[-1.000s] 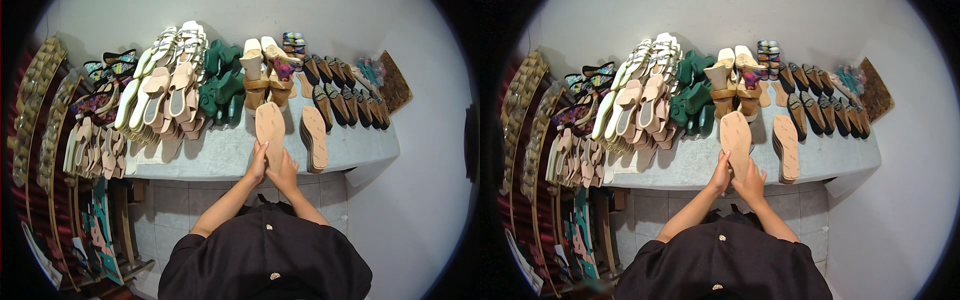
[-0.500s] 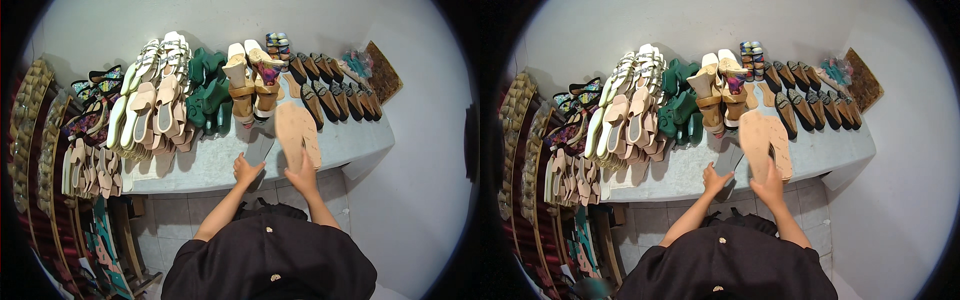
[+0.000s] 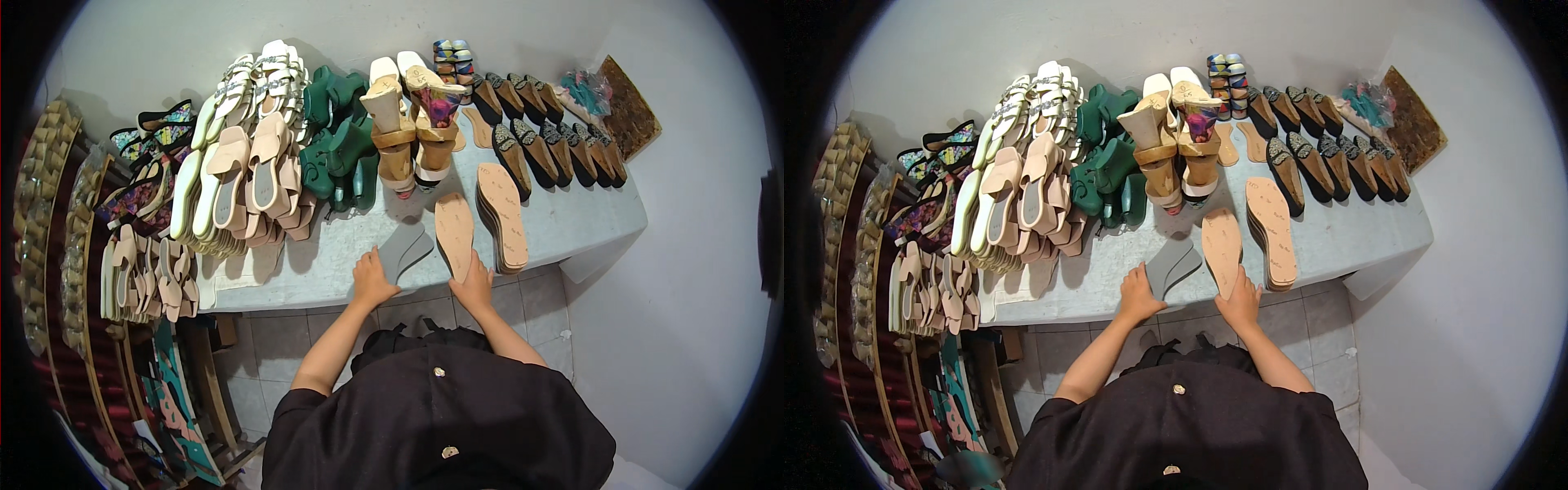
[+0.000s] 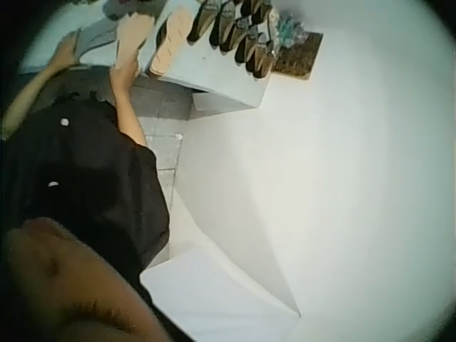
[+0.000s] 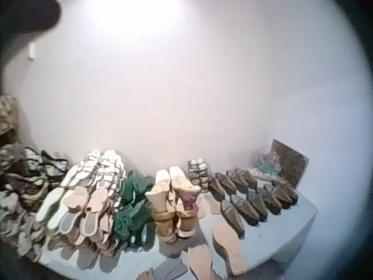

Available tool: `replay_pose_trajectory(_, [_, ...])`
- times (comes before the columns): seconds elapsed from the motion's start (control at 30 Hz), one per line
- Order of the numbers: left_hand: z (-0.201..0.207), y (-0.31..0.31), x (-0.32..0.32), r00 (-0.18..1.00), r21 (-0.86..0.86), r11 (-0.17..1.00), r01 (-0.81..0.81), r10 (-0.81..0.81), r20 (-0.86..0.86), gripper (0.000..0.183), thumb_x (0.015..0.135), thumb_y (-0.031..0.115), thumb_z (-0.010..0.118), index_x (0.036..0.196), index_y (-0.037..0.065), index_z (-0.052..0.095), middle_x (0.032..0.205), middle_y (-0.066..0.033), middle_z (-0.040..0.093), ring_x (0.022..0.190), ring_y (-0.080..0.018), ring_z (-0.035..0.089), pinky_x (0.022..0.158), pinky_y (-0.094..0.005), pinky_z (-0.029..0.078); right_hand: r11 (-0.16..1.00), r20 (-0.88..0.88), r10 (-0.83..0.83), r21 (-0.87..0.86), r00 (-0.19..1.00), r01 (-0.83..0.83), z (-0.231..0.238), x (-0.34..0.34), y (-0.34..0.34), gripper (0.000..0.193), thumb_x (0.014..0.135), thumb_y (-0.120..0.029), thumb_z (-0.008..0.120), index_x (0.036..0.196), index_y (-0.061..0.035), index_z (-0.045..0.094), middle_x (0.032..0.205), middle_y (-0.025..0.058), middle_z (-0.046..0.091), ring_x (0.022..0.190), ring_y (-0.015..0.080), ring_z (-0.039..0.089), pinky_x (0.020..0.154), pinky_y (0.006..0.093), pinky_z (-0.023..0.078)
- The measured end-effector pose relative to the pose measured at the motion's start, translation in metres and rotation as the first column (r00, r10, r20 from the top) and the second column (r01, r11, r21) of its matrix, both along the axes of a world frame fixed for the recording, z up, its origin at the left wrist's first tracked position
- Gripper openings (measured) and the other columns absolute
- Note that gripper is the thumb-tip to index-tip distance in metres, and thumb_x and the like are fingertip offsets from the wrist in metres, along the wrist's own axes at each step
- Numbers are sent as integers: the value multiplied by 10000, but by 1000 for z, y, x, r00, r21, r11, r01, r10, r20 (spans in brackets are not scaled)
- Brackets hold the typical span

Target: Inspecting and sorting various shoe soles and components on a work table.

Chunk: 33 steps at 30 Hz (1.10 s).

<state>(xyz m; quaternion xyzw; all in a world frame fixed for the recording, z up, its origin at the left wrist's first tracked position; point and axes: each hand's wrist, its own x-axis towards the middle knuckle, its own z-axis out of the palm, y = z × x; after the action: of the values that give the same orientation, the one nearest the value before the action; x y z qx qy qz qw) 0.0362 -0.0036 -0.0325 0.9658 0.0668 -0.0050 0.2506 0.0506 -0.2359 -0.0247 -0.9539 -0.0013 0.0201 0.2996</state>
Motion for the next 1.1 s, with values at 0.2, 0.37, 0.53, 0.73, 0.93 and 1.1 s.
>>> replay_pose_trajectory(0.2, [14, 44, -5, 975, 52, 977, 208, -211, 66, 933, 435, 163, 722, 1275, 19, 341, 1142, -171, 431, 1038, -341, 427, 895, -408, 337, 999, 7, 5, -42, 1000, -5, -10, 11, -1, 793, 625, -231, 630, 1306, -16, 285, 1137, 170, 456, 1102, 346, 422, 993, 603, 165])
replay_pose_trajectory(0.37, [20, 47, 0, 956, 27, 965, 261, -262, 132, 915, 429, 136, 698, 1270, 33, 352, 1137, -165, 427, 1059, -339, 414, 902, -414, 325, 998, 46, 9, 69, 999, -12, 22, 12, 14, 787, 643, -212, 629, 1323, -39, 274, 1152, 168, 446, 1109, 350, 421, 987, 613, 159])
replay_pose_trajectory(0.53, [16, 35, 14, 932, 103, 932, 348, -356, 74, 932, 445, 135, 699, 1297, 63, 330, 1207, -178, 390, 1155, -353, 360, 971, -518, 241, 998, 77, 27, 59, 997, -32, 14, 16, 11, 773, 671, -196, 619, 1339, -57, 257, 1155, 165, 447, 1134, 338, 411, 977, 625, 164])
replay_pose_trajectory(0.73, [2, -9, 25, 994, -591, 800, 101, -106, 27, 946, 676, 333, 723, 1371, 32, 155, 1338, -201, 288, 1283, -320, 256, 1003, -469, 260, 856, 42, 59, 512, 997, -73, 11, -4, 8, 693, 700, -193, 647, 1293, -7, 341, 1183, 198, 485, 1120, 339, 453, 1019, 430, 254])
replay_pose_trajectory(0.93, [14, -52, 21, 949, -969, 73, -236, -197, -246, 643, 782, 405, 651, 1210, 1, 393, 1128, -121, 506, 1038, -208, 519, 826, -299, 445, 835, -15, 333, 470, 943, -287, 38, -18, 17, 669, 734, -298, 677, 1294, -54, 405, 1255, 129, 467, 1174, 273, 438, 1018, 489, 193])
replay_pose_trajectory(1.1, [6, -52, 16, 972, -982, 36, -183, -141, -186, 497, 854, 322, 575, 1219, 27, 410, 1161, -122, 522, 1040, -228, 525, 858, -357, 439, 795, 20, 333, 531, 943, -292, 30, -25, 16, 660, 741, -309, 674, 1295, -63, 412, 1259, 122, 466, 1174, 263, 438, 1015, 484, 209])
